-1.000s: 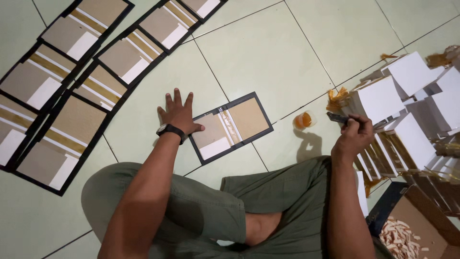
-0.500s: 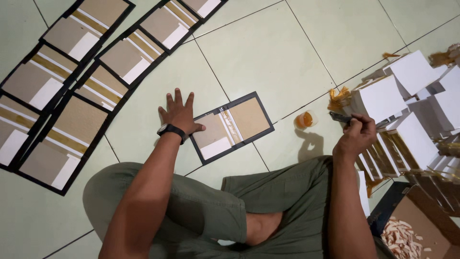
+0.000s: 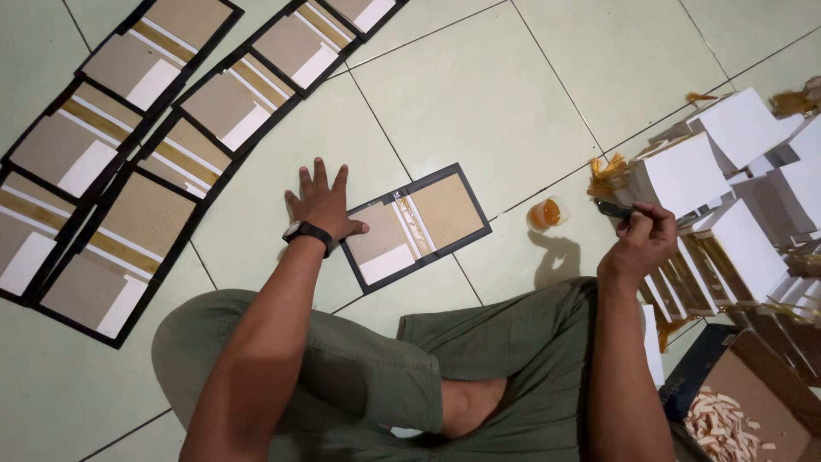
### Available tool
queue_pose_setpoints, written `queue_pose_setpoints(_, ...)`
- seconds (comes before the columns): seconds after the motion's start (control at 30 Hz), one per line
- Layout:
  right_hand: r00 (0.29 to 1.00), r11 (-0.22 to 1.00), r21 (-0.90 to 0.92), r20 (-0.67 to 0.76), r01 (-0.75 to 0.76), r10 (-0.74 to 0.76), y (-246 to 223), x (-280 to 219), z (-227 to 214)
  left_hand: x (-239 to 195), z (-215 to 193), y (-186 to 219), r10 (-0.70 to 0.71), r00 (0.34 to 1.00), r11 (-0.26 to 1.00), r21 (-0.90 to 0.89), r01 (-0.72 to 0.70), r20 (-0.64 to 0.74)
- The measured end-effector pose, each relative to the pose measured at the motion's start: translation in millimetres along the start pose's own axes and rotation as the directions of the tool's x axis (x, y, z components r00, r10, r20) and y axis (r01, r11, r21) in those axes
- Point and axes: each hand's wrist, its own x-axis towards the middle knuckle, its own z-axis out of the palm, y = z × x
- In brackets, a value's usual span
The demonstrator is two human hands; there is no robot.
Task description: The person sits on the floor and uses a small tool to apply a substance from a small container onto rectangular frames. They then place the frames in a row on the floor.
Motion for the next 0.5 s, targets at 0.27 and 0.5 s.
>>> queue_pose_setpoints(0.27, 1.000, 1.000, 0.030, -0.003, -0.009, 0.009, 2.5, 1.0, -1.8, -1.9, -2.0, 0.5, -0.002, 1.000, 1.000, -0.009, 0.002, 0.006)
queue_pose_setpoints(0.5, 0.998, 0.997, 0.066, -0.023, -0.050, 0.051, 4.5, 3.0, -2.9, 0.2, 0.0, -0.6, 0.004, 1.000, 1.000, -0.013, -0.004, -0.009)
